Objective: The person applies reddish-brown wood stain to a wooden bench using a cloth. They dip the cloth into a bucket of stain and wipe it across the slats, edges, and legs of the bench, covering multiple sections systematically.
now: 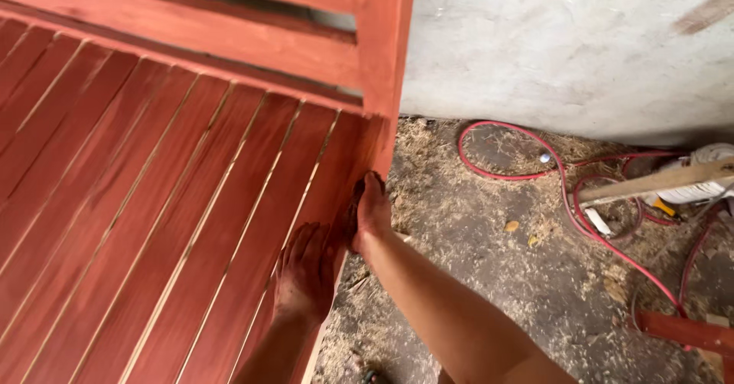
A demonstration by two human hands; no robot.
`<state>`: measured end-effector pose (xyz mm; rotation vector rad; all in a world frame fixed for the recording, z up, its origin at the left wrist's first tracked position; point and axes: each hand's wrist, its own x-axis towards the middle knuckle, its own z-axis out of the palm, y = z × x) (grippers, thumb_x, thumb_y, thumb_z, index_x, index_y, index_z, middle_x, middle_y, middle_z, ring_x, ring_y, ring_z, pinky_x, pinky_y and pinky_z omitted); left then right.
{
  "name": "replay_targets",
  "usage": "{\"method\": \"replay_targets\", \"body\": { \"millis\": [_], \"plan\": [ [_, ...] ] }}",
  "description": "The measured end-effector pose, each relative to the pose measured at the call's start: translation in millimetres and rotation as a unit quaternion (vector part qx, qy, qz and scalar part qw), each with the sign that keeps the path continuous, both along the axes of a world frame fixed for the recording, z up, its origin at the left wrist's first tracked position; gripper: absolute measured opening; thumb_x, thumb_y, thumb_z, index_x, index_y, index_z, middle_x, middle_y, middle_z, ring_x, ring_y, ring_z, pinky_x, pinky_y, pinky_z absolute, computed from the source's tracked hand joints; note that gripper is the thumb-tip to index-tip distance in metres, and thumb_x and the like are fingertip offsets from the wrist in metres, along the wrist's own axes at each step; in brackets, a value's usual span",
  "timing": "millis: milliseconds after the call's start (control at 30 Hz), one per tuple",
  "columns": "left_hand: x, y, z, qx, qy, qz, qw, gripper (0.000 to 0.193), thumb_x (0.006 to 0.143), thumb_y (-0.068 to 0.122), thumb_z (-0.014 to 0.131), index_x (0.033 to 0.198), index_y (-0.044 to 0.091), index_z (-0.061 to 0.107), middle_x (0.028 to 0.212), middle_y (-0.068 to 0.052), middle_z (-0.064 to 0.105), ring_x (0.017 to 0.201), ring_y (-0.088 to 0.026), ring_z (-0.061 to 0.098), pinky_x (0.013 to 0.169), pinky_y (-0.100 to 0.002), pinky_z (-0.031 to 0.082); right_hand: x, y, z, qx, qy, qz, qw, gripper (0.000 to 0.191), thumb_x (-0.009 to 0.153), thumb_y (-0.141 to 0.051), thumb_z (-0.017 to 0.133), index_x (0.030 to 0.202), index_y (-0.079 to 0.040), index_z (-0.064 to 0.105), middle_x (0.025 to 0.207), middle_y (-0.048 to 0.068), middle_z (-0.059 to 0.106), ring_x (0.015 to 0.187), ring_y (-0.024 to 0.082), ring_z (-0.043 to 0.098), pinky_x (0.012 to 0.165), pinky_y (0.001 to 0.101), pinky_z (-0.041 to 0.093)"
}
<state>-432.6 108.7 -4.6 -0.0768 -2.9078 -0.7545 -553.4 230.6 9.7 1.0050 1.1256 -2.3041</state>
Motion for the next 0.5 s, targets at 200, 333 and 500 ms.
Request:
{"method": "replay_targets", "body": {
  "millis": [200,333,500],
  "plan": [
    [-82,40,-11,0.034,-0.073,0.066,0.995,0.050,0.103,0.029,0.042,0.143,0.001,0.051,0.149,-0.022,0.048,0.141,-0.039,0.036,0.114,-0.053,0.022,-68,30,-22,-0.061,-0.016,0.022,0.998,0.056,0.100,-0.051,0.038,0.133,-0.010,0.056,0.113,0.015,0.069,0.100,0.031,0.068,0.080,0.0514,0.058],
    [-113,56,-12,-0.037,-0.012,0.070,0.997,0.049,0.102,0.028,0.043,0.143,0.003,0.054,0.151,-0.021,0.049,0.144,-0.036,0.037,0.116,-0.052,0.022,-114,38,-51,-0.099,-0.038,-0.030,0.994,0.053,0.103,-0.046,0.043,0.133,-0.007,0.061,0.110,0.014,0.072,0.100,0.029,0.070,0.084,0.0451,0.062],
    [-117,61,-7,-0.061,0.014,0.089,0.994,0.045,0.103,0.025,0.043,0.140,0.004,0.058,0.151,-0.015,0.053,0.148,-0.031,0.039,0.122,-0.051,0.023,-108,39,-56,-0.072,0.033,-0.036,0.996,0.047,0.099,-0.038,0.042,0.136,-0.012,0.054,0.117,0.012,0.068,0.101,0.028,0.070,0.084,0.0453,0.060]
  ]
}}
